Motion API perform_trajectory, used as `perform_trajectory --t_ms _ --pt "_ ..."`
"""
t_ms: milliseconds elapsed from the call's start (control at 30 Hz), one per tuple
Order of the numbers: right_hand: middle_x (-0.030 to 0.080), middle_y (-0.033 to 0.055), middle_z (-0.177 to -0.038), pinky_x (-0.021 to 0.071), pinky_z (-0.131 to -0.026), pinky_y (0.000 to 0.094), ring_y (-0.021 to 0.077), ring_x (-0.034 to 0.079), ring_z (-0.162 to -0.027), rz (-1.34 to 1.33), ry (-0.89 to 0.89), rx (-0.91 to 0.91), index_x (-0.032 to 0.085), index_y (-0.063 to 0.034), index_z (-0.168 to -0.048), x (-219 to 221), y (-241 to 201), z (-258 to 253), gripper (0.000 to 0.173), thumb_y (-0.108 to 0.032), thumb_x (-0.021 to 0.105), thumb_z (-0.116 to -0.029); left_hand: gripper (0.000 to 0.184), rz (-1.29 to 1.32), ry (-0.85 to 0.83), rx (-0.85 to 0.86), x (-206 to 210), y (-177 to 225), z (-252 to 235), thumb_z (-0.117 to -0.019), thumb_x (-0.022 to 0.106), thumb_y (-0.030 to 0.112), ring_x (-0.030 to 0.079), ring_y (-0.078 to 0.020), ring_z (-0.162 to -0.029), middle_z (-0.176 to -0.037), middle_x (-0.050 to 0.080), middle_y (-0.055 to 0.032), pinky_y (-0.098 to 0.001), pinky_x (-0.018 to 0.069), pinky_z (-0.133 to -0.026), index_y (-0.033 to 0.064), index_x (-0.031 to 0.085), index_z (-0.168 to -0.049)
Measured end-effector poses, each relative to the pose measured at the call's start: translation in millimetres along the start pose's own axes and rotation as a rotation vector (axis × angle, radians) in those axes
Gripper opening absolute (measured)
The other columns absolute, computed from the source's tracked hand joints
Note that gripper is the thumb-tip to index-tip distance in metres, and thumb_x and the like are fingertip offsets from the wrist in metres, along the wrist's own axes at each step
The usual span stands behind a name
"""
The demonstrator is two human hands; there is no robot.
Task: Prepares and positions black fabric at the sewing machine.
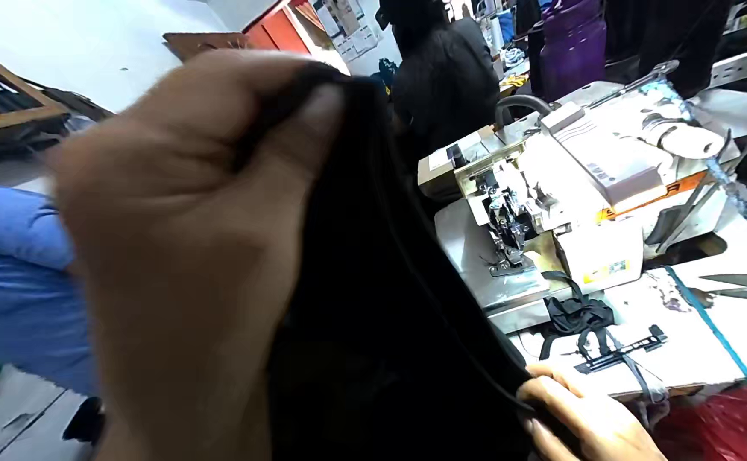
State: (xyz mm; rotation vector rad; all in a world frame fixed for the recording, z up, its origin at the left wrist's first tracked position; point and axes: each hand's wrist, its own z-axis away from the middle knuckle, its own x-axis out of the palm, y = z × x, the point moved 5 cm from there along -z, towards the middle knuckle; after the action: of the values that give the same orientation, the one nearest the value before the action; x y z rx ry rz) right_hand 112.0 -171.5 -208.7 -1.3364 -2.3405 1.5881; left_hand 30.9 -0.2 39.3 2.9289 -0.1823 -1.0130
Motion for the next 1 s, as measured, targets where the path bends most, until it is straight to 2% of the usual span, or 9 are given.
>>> perform_trajectory --t_ms 67,167,367,467,533,600,700,833,1000 --pt "0.073 0.0198 -0.105 0.0544 -0.086 0.0362 0.0261 0.07 -0.097 -0.097 -0.034 -0.046 0.074 0.0006 -0.098 -9.6 4.6 4.4 0.017 -0.012 0.063 -0.0998 0.025 -0.002 -0.061 0.094 -31.0 -25.3 -2.6 -0.102 0.06 0.012 0.066 -0.0047 -0.11 -0.122 0.069 0.0013 -0.0239 0.0546 -0.095 0.0021 0.066 -0.124" --pt "0.072 0.0211 -0.098 0.0515 -0.084 0.0218 0.0194 0.068 -0.092 -0.158 -0.07 -0.168 0.072 0.0043 -0.094 -23.3 4.2 3.1 0.016 -0.007 0.062 -0.0992 0.021 0.004 0.039 -0.059 -53.8 -49.7 13.2 -0.1037 0.058 0.014 0.065 -0.0039 -0.107 -0.117 0.068 0.0056 -0.0236 0.0525 -0.095 0.0071 0.064 -0.123" --pt "0.068 0.015 -0.097 0.0523 -0.088 0.02 0.009 0.066 -0.099 -0.386 0.065 -0.37 0.06 0.0029 -0.101 -68.9 -11.1 -15.3 0.022 -0.018 0.057 -0.105 0.035 -0.453 0.095 -0.102 -52.4 -102.0 27.3 -0.1081 0.051 0.031 0.064 -0.0099 -0.111 -0.121 0.067 -0.0077 -0.0325 0.0494 -0.1 0.0062 0.063 -0.13" --pt "0.07 0.0122 -0.089 0.0497 -0.076 0.0159 0.0044 0.064 -0.084 -0.008 0.134 -0.235 0.068 0.0014 -0.099 -88.4 -8.5 -40.1 0.023 -0.019 0.06 -0.1032 0.037 -0.55 -0.053 -0.29 10.4 -95.8 22.3 -0.1075 0.049 0.019 0.063 -0.0504 -0.11 -0.118 0.063 -0.0367 -0.0679 0.0448 -0.093 -0.0108 0.061 -0.125" --pt "0.071 0.009 -0.083 0.052 -0.067 0.0214 0.0091 0.066 -0.075 0.169 0.096 -0.147 0.074 -0.0051 -0.094 -75.4 8.5 -54.1 0.023 -0.022 0.061 -0.0997 0.038 -0.527 -0.256 -0.29 52.2 -92.0 34.7 -0.1036 0.055 0.011 0.052 -0.0615 -0.122 -0.132 0.053 -0.0412 -0.0766 0.0412 -0.096 -0.0121 0.056 -0.134" --pt "0.07 0.0086 -0.081 0.0509 -0.065 0.0236 0.011 0.065 -0.074 0.117 0.021 -0.134 0.074 -0.0052 -0.094 -64.8 18.6 -59.8 0.023 -0.022 0.059 -0.1006 0.04 -0.425 -0.285 -0.129 90.7 -55.5 57.6 -0.1023 0.057 0.017 0.054 -0.0516 -0.129 -0.138 0.056 -0.0324 -0.0677 0.0449 -0.1 -0.0068 0.061 -0.134" --pt "0.067 0.0054 -0.079 0.0474 -0.066 0.0174 0.0056 0.061 -0.073 0.008 -0.065 -0.189 0.073 -0.006 -0.095 -60.8 24.6 -61.1 0.026 -0.024 0.056 -0.1032 0.044 -0.024 -0.339 0.043 139.9 15.1 100.7 -0.1086 0.043 0.038 0.066 -0.0194 -0.121 -0.12 0.073 -0.0093 -0.0362 0.0517 -0.103 0.006 0.071 -0.121" --pt "0.066 0.006 -0.078 0.045 -0.065 0.0187 0.0059 0.06 -0.072 -0.073 -0.141 -0.188 0.072 -0.0042 -0.093 -65.2 25.3 -63.6 0.027 -0.023 0.055 -0.1035 0.058 0.163 -0.42 0.025 167.0 26.3 119.0 -0.1072 0.037 0.048 0.067 -0.0203 -0.119 -0.116 0.075 -0.0109 -0.0387 0.0472 -0.107 0.0047 0.071 -0.122" --pt "0.07 0.0125 -0.085 0.0467 -0.071 0.018 0.0071 0.064 -0.079 -0.242 -0.209 -0.138 0.073 0.003 -0.097 -68.2 24.4 -56.2 0.02 -0.013 0.062 -0.0993 0.033 0.355 -0.552 -0.066 159.9 20.9 107.6 -0.0998 0.061 0.033 0.067 -0.0235 -0.096 -0.088 0.07 -0.012 -0.0383 0.047 -0.097 0.0029 0.074 -0.099"
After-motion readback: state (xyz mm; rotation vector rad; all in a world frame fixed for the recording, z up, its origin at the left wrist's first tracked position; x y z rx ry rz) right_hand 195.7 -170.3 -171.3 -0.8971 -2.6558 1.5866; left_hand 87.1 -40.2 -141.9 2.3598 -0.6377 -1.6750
